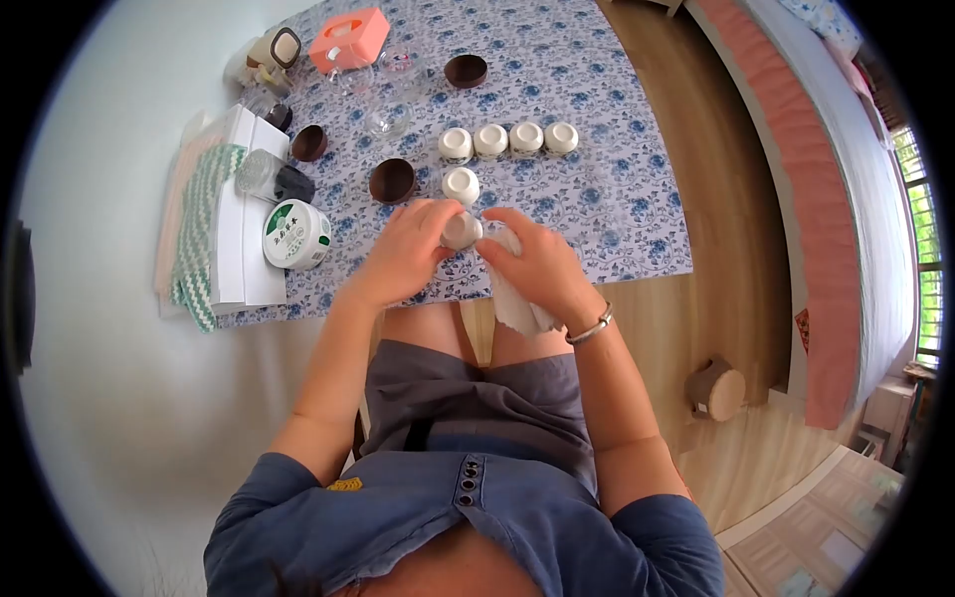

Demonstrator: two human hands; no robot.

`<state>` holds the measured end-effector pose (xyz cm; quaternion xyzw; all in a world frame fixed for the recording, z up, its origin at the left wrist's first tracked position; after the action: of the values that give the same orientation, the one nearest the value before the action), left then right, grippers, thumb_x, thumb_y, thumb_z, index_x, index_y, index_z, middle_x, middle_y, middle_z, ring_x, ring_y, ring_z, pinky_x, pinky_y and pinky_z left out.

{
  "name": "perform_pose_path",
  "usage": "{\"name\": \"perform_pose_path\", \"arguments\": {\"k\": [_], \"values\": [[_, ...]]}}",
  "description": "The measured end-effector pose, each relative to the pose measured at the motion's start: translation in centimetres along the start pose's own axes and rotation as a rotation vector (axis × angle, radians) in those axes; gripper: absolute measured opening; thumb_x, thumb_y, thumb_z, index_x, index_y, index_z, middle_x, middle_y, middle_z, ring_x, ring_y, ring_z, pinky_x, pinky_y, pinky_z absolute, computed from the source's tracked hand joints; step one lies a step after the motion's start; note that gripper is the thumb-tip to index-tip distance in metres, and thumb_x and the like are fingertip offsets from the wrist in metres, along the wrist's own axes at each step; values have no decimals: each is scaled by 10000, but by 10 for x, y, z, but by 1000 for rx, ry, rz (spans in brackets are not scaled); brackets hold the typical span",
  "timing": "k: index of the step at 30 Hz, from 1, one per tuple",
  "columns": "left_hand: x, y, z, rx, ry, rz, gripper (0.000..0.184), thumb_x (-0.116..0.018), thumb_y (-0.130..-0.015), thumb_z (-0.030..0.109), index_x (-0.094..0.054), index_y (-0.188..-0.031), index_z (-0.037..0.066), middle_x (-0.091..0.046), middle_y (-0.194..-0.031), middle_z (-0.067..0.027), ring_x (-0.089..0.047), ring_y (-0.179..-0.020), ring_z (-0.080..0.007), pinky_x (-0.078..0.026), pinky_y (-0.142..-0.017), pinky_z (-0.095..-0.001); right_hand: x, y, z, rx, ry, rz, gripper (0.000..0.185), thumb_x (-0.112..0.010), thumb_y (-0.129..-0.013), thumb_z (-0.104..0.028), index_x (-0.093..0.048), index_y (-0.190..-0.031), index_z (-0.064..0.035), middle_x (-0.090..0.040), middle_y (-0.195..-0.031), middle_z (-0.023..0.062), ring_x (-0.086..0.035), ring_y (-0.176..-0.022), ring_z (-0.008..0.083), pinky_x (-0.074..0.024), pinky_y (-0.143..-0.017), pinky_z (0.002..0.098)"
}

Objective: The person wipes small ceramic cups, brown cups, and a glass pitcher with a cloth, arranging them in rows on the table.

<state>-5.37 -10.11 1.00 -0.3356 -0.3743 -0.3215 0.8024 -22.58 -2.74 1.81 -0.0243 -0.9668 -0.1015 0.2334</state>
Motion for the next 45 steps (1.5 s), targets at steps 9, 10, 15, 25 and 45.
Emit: {"name": "perform_pose_path", "arguments": {"k": [9,10,15,25,45], "values": [[-10,-10,-20,3,58,-90,503,-627,-652,-51,-449,-1117,20,-522,-1057,-121,-491,-997,-296,-401,-832,-374,-9,-27,7,69,279,8,360,-538,-790,-354,-591,-1050,-112,-630,-846,173,-604,-791,341,-475,-704,410],[-10,-10,-22,0,66,-83,514,-621,-646,-65,-450,-1125,12,-514,-1072,-129,-491,-992,-302,-408,-833,-370,-10,-29,6,69,304,1,352,-534,-789,-355,-598,-1040,-117,-631,-847,167,-605,-788,339,-477,-705,409],[-11,-5,-24,10,84,-69,534,-603,-641,-86,-459,-1147,6,-500,-1097,-147,-490,-993,-312,-420,-831,-365,-10,-30,3,20,355,-13,341,-526,-790,-354,-601,-1038,-133,-634,-845,154,-607,-790,332,-480,-704,408],[-18,7,-21,139,159,97,501,-672,-659,5,-493,-1124,60,-514,-1084,-135,-469,-1040,-315,-402,-858,-378,-7,-26,3,18,401,-59,326,-511,-795,-338,-595,-1057,-163,-634,-890,133,-603,-830,309,-475,-731,403],[-34,21,-21,292,334,208,441,-544,-754,-11,-421,-1174,43,-522,-1108,-137,-470,-1063,-294,-368,-913,-367,-14,-36,4,92,461,-4,319,-543,-746,-247,-600,-1046,-154,-622,-945,123,-595,-852,294,-474,-745,385]]}}
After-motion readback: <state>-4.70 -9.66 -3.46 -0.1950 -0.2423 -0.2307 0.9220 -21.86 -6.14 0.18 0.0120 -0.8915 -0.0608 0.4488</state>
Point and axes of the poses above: each hand's wrist, its own y-axis away from the middle knuckle, its own x-axis out of the back of the hand, z = x × y, the point moved 1 cm from there along -y, towards the middle knuckle
